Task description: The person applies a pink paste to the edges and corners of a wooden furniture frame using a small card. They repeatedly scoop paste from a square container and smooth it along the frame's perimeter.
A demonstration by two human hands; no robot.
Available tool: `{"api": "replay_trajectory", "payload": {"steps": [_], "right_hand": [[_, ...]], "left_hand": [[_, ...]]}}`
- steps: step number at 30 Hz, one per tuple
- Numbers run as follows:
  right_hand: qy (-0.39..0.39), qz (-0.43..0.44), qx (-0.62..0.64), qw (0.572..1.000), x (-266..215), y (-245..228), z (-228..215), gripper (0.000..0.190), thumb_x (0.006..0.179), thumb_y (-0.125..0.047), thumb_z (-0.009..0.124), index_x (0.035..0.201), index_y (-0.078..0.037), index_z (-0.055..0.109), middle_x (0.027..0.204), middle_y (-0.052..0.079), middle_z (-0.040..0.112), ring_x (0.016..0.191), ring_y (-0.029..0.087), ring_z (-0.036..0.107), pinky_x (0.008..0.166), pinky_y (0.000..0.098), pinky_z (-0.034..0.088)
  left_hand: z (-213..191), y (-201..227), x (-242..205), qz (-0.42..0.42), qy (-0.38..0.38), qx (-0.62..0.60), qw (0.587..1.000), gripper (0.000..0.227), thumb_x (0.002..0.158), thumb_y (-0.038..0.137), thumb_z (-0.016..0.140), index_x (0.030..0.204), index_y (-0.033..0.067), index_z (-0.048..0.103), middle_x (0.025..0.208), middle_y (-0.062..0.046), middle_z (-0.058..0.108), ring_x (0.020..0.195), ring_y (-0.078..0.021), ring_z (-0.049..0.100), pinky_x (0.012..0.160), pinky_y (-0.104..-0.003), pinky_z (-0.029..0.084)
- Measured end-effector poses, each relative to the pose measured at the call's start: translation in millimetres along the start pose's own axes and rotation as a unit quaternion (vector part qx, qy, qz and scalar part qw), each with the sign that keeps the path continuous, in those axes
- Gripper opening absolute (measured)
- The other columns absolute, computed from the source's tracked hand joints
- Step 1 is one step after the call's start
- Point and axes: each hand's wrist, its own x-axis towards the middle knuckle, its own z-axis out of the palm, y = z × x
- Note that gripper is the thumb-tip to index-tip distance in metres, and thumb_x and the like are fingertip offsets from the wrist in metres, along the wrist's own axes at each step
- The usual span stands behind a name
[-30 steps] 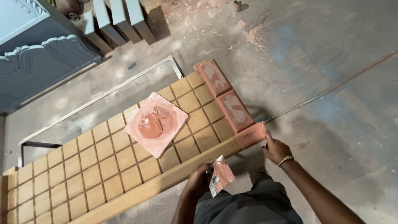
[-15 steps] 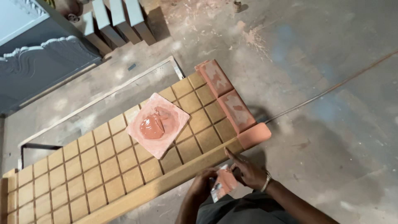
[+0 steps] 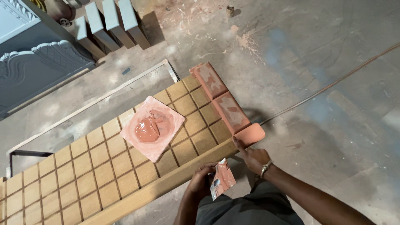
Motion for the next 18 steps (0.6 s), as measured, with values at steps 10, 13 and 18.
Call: {"api": "replay_trajectory", "payload": {"steps": [10, 13, 18], "right_hand": [[-0.013, 0.071, -0.128, 0.989, -7.3, 107.0, 6.2, 0.085, 0.089, -0.013, 0.055, 0.161, -0.004, 0.011, 0.073, 0.010, 0.072, 0.061, 0.028, 0.071, 0.053, 0.0427, 0.055], [-0.052, 0.037, 0.009, 0.998, -15.7, 56.9, -58.2, 0.092, 0.086, -0.013, 0.058, 0.163, -0.012, 0.007, 0.077, 0.014, 0.071, 0.065, 0.033, 0.069, 0.057, 0.0463, 0.054], [-0.065, -0.123, 0.230, 0.963, -62.4, -18.6, -116.0, 0.101, 0.082, -0.013, 0.064, 0.164, -0.025, 0.006, 0.087, 0.019, 0.072, 0.071, 0.039, 0.068, 0.061, 0.0500, 0.054]], "left_hand": [[11.1, -14.1, -10.4, 0.024, 0.038, -0.002, 0.999, 0.035, 0.088, 0.004, 0.053, 0.118, -0.0091, 0.065, 0.108, -0.016, 0.074, 0.088, -0.0198, 0.075, 0.080, -0.033, 0.061], [23.8, -25.3, -0.7, -0.023, 0.075, 0.034, 0.996, 0.032, 0.092, 0.010, 0.054, 0.117, -0.0057, 0.064, 0.100, -0.019, 0.073, 0.078, -0.0231, 0.072, 0.070, -0.037, 0.059], [60.6, -32.0, 11.5, -0.018, -0.032, -0.050, 0.998, 0.034, 0.095, 0.012, 0.053, 0.121, -0.0064, 0.066, 0.109, -0.015, 0.074, 0.094, -0.0208, 0.073, 0.083, -0.033, 0.060]]}}
